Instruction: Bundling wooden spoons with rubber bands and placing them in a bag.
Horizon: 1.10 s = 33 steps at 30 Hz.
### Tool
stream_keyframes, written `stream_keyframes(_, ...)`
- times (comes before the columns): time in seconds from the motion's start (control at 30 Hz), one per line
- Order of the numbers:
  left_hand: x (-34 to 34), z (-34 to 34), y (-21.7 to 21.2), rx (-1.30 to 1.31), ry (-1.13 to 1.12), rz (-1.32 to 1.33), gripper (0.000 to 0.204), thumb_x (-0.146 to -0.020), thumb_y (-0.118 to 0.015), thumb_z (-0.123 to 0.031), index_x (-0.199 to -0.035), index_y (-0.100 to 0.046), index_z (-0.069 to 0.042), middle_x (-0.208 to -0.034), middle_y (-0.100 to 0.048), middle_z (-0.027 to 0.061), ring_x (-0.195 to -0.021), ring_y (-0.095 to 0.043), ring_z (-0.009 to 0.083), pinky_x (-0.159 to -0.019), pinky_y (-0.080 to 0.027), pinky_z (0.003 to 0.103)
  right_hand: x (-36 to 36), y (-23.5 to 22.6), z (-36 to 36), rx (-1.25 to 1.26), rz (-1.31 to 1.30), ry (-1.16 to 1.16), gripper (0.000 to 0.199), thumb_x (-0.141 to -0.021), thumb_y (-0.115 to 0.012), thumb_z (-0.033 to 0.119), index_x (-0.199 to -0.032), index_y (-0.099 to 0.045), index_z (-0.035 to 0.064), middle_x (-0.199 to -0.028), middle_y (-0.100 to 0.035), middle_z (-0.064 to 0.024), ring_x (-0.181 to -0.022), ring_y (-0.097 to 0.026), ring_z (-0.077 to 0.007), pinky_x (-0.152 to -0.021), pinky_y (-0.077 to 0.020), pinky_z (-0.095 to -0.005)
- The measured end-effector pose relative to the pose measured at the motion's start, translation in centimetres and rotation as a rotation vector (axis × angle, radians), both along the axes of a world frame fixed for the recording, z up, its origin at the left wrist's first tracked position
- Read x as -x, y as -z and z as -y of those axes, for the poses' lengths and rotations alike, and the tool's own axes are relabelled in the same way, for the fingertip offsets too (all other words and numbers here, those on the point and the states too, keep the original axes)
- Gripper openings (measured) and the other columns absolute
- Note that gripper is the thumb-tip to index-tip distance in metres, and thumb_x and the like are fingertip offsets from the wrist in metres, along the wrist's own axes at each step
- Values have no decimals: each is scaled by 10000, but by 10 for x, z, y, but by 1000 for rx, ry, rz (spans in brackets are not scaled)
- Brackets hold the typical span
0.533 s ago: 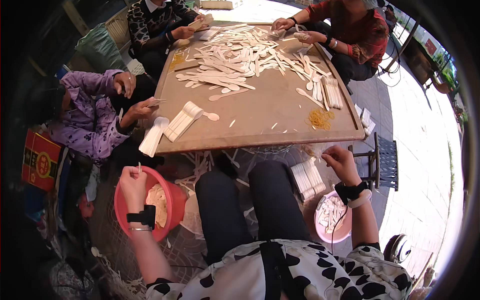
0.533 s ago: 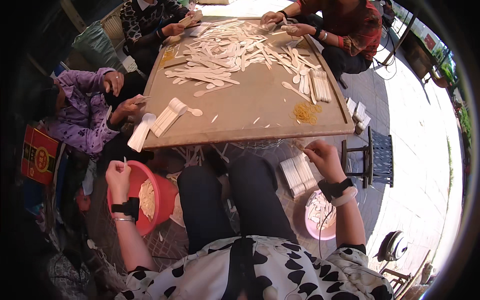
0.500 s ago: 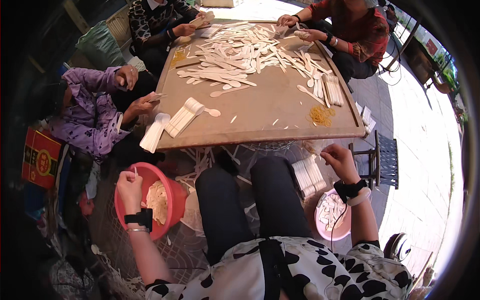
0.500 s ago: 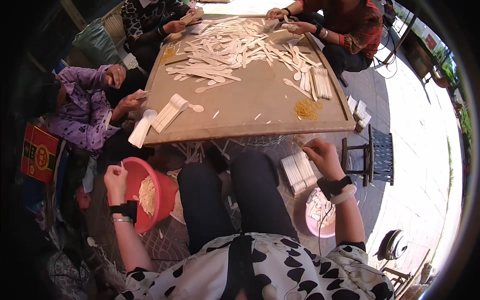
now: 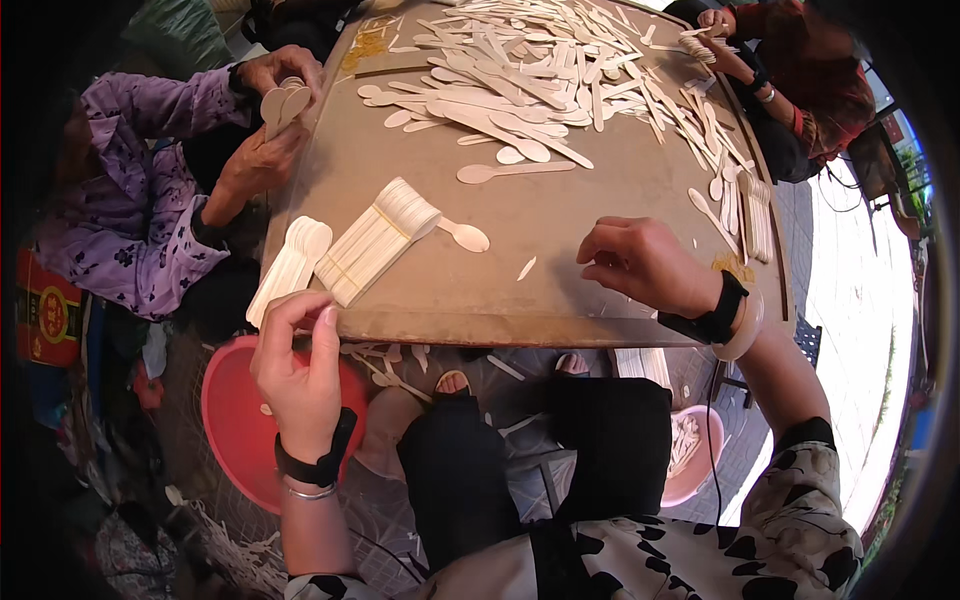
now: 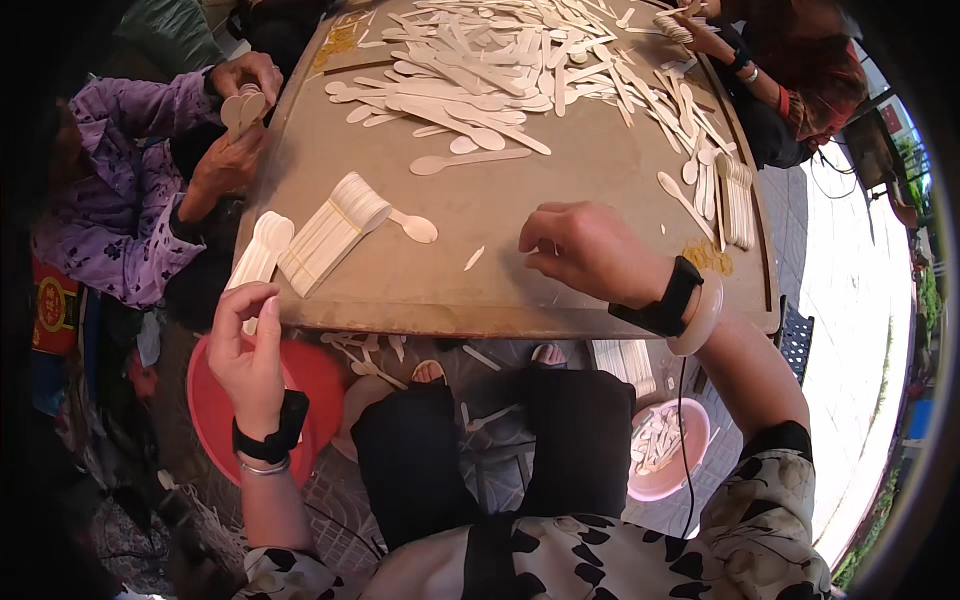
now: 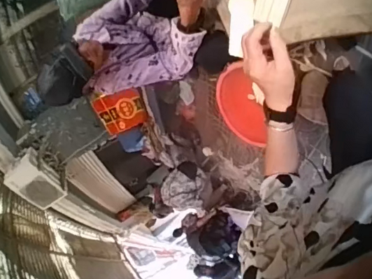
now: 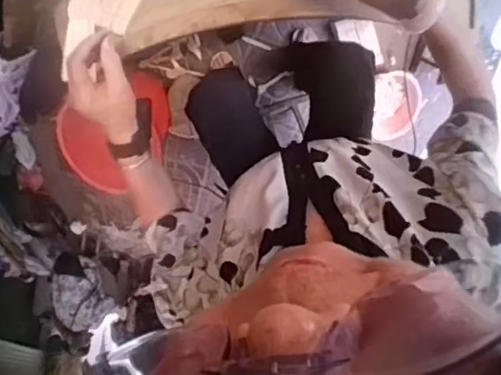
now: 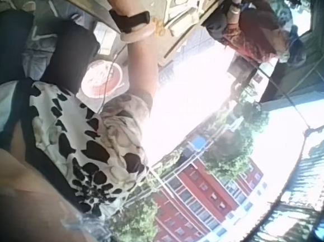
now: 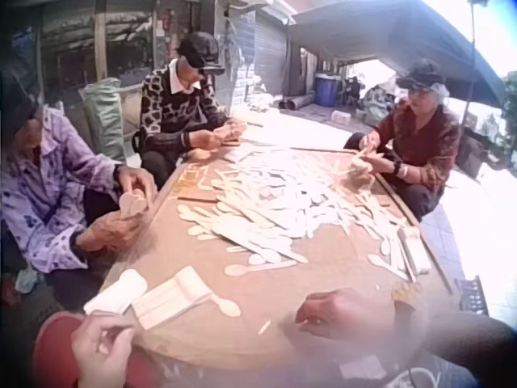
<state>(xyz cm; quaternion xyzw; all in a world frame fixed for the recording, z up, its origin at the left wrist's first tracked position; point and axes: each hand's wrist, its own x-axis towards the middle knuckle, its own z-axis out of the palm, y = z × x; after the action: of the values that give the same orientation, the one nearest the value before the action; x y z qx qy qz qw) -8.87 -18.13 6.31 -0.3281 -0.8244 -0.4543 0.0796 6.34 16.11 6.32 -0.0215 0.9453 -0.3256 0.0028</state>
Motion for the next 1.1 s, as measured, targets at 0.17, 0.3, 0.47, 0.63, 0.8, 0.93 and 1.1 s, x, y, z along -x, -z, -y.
stream_keyframes(0.17, 56, -90, -7, -38, 245, -9, 161, -886, -666, 54, -1046, -655, 64, -987, -686, 106, -778, -648, 147, -727, -513, 262, 87, 31, -10, -69, 93, -264, 182, -808, -707, 86, -939, -595, 30, -867, -624, -127, -783, -641, -349, -656, -521, -422)
stream_keyframes(0.3, 95, -142, -20, -41, 230, 167, 155, -978, -586, 9, -1110, -642, 67, -947, -691, 109, -841, -659, 133, -796, -532, 249, 99, 32, -4, -123, 232, -430, 204, -795, -671, 138, -895, -551, 7, -823, -606, -138, -774, -647, -369, -652, -531, -441)
stream_keyframes(0.47, 114, -189, -39, 15, 408, 202, 157, -970, -594, 17, -1109, -642, 71, -973, -689, 113, -832, -661, 134, -776, -536, 248, 58, 12, -42, 22, 277, -236, 152, -776, -665, 102, -834, -550, 22, -740, -589, -147, -712, -640, -355, -614, -514, -428)
stream_keyframes(0.63, 122, -175, -75, 216, 400, 275, 169, -1011, -560, -26, -1136, -638, 58, -977, -686, 93, -857, -634, 128, -815, -516, 254, -40, -46, -77, 285, 413, 385, 89, -744, -646, 107, -784, -590, 50, -693, -611, -140, -672, -612, -379, -605, -494, -443)
stream_keyframes(0.8, 84, -173, -100, 420, 419, 434, 157, -972, -594, -16, -1095, -641, 70, -933, -686, 106, -812, -638, 149, -771, -526, 277, -227, -96, -46, 217, 721, 980, 146, -804, -685, 170, -834, -642, 34, -741, -655, -151, -714, -661, -351, -661, -522, -426)
stream_keyframes(0.93, 31, -180, -143, 582, 558, 647, 204, -1001, -561, -98, -1120, -650, 41, -938, -697, 99, -823, -650, 156, -773, -531, 293, -372, -128, 12, 35, 980, 1349, 263, -849, -711, 212, -1025, -706, 17, -892, -722, -127, -854, -692, -316, -798, -540, -401)
stream_keyframes(1.1, 5, -84, -209, 712, 549, 1008, 191, -1008, -551, -113, -1059, -661, 35, -930, -696, 96, -801, -650, 150, -736, -531, 296, -488, -207, 130, 388, 887, 1954, 286, -890, -703, 245, -955, -701, -33, -754, -700, -114, -572, -659, -185, -553, -529, -318)
